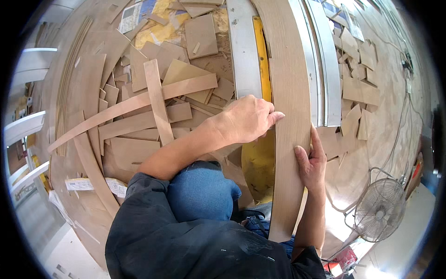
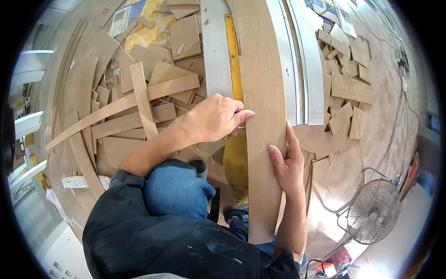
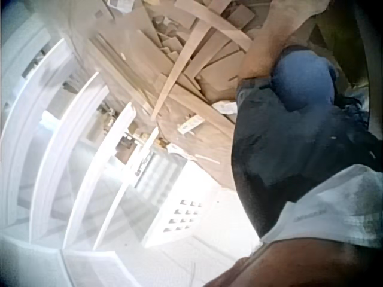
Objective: The person positions and feeds a curved piece of wood into a table saw.
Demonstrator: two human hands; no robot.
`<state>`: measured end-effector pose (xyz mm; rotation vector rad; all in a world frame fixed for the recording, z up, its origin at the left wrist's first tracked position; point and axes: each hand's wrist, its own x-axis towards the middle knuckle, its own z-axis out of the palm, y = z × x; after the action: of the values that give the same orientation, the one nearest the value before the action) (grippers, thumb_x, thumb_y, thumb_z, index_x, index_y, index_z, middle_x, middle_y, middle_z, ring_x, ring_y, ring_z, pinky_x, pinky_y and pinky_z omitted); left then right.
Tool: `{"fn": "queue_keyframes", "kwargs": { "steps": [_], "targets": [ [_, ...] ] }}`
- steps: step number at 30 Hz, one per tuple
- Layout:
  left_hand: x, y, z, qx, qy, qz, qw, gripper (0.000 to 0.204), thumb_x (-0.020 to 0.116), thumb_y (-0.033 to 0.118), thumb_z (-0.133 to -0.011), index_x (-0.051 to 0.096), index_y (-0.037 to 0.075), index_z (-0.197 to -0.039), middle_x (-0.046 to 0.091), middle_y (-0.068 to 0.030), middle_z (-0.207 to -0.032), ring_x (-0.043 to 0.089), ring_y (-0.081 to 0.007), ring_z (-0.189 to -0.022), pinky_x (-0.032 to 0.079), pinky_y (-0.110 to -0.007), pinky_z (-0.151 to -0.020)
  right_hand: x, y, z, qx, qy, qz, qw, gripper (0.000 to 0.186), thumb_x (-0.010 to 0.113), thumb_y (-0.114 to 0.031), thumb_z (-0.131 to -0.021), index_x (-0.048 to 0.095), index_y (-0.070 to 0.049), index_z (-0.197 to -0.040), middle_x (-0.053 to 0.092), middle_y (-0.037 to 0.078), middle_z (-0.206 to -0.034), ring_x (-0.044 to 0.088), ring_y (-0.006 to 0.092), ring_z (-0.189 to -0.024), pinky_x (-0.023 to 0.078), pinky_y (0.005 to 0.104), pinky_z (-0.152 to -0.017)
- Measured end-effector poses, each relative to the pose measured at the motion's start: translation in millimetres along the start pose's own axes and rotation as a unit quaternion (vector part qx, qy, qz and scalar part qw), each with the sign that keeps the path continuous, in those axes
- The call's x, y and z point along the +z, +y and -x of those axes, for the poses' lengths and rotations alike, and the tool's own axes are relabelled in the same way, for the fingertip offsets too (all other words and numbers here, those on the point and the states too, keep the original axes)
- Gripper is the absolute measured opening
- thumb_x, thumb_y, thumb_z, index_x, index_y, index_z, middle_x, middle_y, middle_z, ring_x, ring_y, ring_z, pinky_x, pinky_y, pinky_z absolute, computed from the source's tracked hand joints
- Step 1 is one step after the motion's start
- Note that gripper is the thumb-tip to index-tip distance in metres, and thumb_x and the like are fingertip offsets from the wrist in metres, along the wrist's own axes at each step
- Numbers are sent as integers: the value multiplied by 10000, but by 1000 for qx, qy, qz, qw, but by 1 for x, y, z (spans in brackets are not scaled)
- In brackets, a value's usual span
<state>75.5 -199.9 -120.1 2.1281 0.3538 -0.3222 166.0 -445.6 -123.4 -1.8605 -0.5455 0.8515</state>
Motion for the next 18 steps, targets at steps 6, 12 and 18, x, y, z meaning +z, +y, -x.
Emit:
{"fn": "queue_keyframes", "kwargs": {
  "steps": [6, 12, 18],
  "targets": [
    [2, -4, 1, 9, 3, -14, 1000, 481, 490, 372, -1078, 711, -13, -893, 701, -79, -633, 704, -213, -578, 555, -347, -598, 0, 6, 2, 6, -3, -27, 1000, 670, 622, -90, -1000, 293, 37, -1570, 558, 182, -1422, 615, 214, -1205, 523, 336, -989],
    [3, 0, -1, -5, -5, -28, 1000, 492, 485, 390, -1072, 719, -2, -888, 713, -93, -661, 722, -250, -661, 569, -379, -672, -4, 3, 4, 36, 7, -23, 999, 700, 656, -103, -973, 308, 35, -1565, 560, 211, -1414, 595, 235, -1245, 507, 350, -1025],
    [-1, 3, 1, -18, -26, -30, 999, 497, 490, 406, -1069, 731, 10, -890, 711, -94, -660, 718, -251, -647, 569, -379, -669, -3, -2, 7, 46, -2, 9, 999, 701, 650, -113, -979, 297, 48, -1563, 560, 222, -1412, 595, 251, -1248, 503, 357, -1031]
  ]
}}
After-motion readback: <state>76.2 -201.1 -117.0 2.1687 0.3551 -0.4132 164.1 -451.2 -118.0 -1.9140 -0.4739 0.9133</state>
